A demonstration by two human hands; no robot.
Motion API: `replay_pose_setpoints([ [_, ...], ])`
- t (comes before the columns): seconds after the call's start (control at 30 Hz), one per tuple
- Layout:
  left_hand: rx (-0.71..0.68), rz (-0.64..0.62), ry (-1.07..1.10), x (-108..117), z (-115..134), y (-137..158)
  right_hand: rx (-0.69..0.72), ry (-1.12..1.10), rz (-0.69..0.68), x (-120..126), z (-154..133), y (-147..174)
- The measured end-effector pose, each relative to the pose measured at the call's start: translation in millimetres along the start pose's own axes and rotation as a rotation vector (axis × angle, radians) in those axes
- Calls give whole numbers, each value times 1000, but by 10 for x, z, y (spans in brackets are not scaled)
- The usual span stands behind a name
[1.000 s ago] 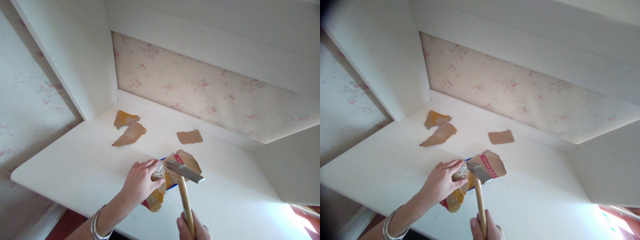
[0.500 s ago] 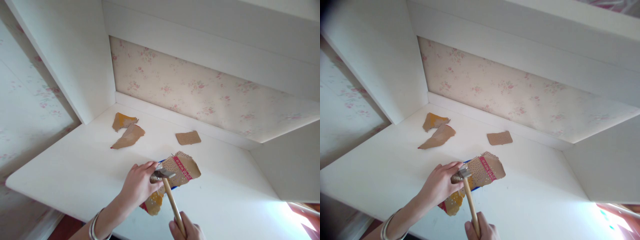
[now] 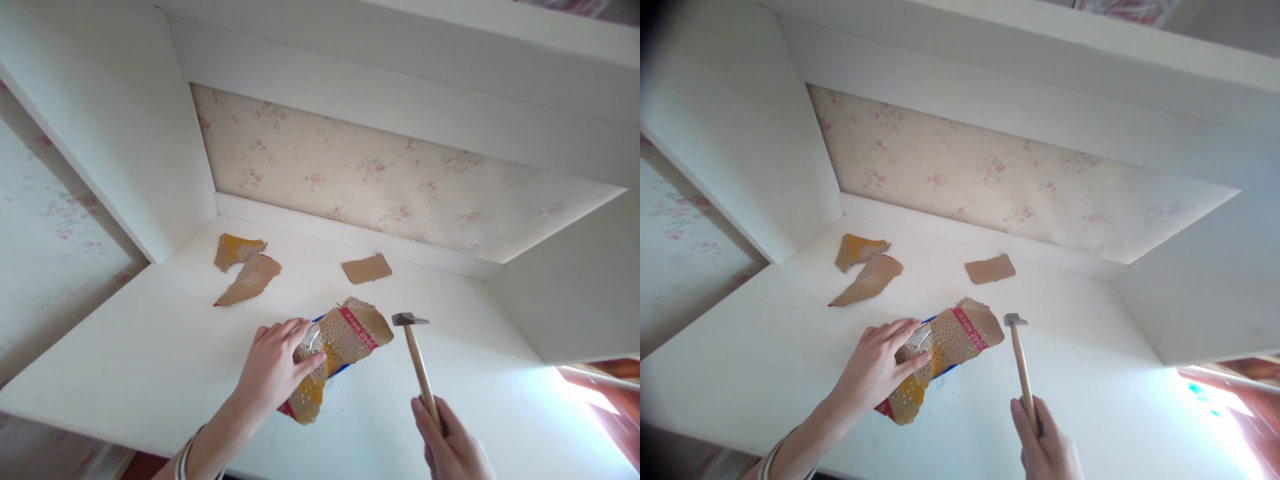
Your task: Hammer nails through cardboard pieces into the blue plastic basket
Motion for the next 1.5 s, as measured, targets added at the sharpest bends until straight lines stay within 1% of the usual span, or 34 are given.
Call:
replay_pose_setpoints([
  [0.1, 9, 123, -14, 183, -81, 40, -26, 136, 67, 241, 131, -57],
  [0.23, 86, 312, 43, 461, -327, 224, -24, 348, 118, 464, 240, -149],
  [0.33, 219, 339, 175, 513, -571, 446, -66, 471, 89, 551, 352, -250],
  [0.47, 420, 283, 336, 336, -863, 805, -56, 588, 49, 595, 437, -368],
  [0.57, 535, 224, 501, 34, -1051, 1047, -30, 677, 56, 598, 483, -431],
  [0.63, 572, 186, 637, -204, -1116, 1164, -14, 717, 56, 582, 527, -471],
  [0.7, 566, 145, 748, -416, -1103, 1230, 3, 740, 53, 554, 578, -513],
  [0.77, 554, 115, 820, -575, -1062, 1267, 15, 765, 47, 520, 636, -556],
  [0.87, 549, 109, 882, -699, -1042, 1282, 26, 798, 39, 470, 725, -614],
  [1.0, 493, 88, 859, -704, -1095, 1179, 35, 829, 22, 426, 801, -666],
  [1.1, 434, 32, 761, -672, -1128, 1061, 37, 847, 15, 414, 810, -685],
  [1.17, 389, 20, 682, -637, -1115, 997, 33, 855, 14, 412, 803, -691],
  [1.23, 335, 32, 591, -597, -1067, 954, 27, 858, 12, 409, 794, -698],
  [1.37, 220, 102, 407, -533, -931, 930, 7, 852, 11, 411, 794, -710],
  [1.5, 140, 138, 309, -552, -866, 945, 0, 847, 23, 402, 797, -698],
])
Point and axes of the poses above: each hand's wrist, its own y-axis away from the middle knuckle, its own x-axis out of the back of the hand, z = x × y, the point moved 10 cm from there along -y, towards the middle knuckle, and after that the axes turned 10 degrees about -z, right-handed, at the moved point
